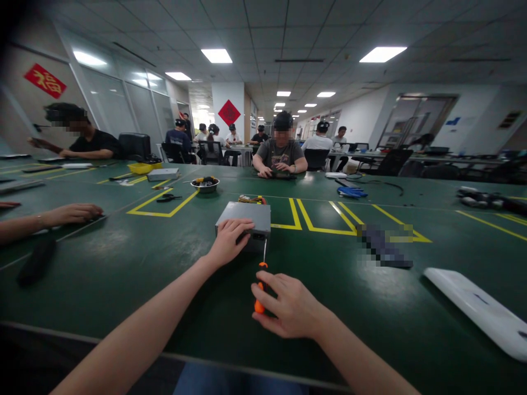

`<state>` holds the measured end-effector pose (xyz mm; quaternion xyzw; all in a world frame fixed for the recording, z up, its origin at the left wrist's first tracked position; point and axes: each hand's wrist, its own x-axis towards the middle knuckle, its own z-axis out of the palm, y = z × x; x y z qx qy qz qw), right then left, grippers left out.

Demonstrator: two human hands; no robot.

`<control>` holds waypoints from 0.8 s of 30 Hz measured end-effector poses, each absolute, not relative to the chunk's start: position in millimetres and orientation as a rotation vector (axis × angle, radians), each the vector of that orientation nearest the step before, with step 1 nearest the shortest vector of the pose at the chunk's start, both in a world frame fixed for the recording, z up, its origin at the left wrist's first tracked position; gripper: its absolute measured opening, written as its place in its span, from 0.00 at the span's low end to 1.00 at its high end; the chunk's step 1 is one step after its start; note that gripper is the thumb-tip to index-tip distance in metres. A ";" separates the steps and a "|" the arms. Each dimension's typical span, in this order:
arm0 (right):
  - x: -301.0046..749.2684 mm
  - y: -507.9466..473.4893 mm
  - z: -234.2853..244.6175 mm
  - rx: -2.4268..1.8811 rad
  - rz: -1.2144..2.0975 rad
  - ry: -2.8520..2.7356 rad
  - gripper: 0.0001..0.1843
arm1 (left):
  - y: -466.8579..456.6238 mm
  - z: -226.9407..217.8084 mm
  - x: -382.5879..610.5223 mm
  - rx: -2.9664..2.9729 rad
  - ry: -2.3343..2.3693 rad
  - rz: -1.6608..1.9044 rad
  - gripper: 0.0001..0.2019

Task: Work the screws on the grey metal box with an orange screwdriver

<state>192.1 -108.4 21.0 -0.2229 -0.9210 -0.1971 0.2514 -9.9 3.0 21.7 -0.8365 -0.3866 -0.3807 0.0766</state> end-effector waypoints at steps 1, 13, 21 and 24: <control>192.1 -107.8 20.1 -0.602 -0.535 -2.495 0.17 | 3.2 21.7 -9.7 -2.509 -1.159 -1.140 0.13; 193.1 -107.9 22.2 -0.609 -0.559 -2.480 0.17 | 3.6 21.2 -9.7 -2.526 -1.165 -1.156 0.12; 196.4 -105.8 16.4 -0.605 -0.463 -2.340 0.17 | 3.2 20.9 -10.5 -2.522 -1.169 -1.158 0.12; 197.2 -107.9 20.0 -0.593 -0.489 -2.440 0.19 | 3.2 20.8 -10.1 -2.518 -1.162 -1.167 0.12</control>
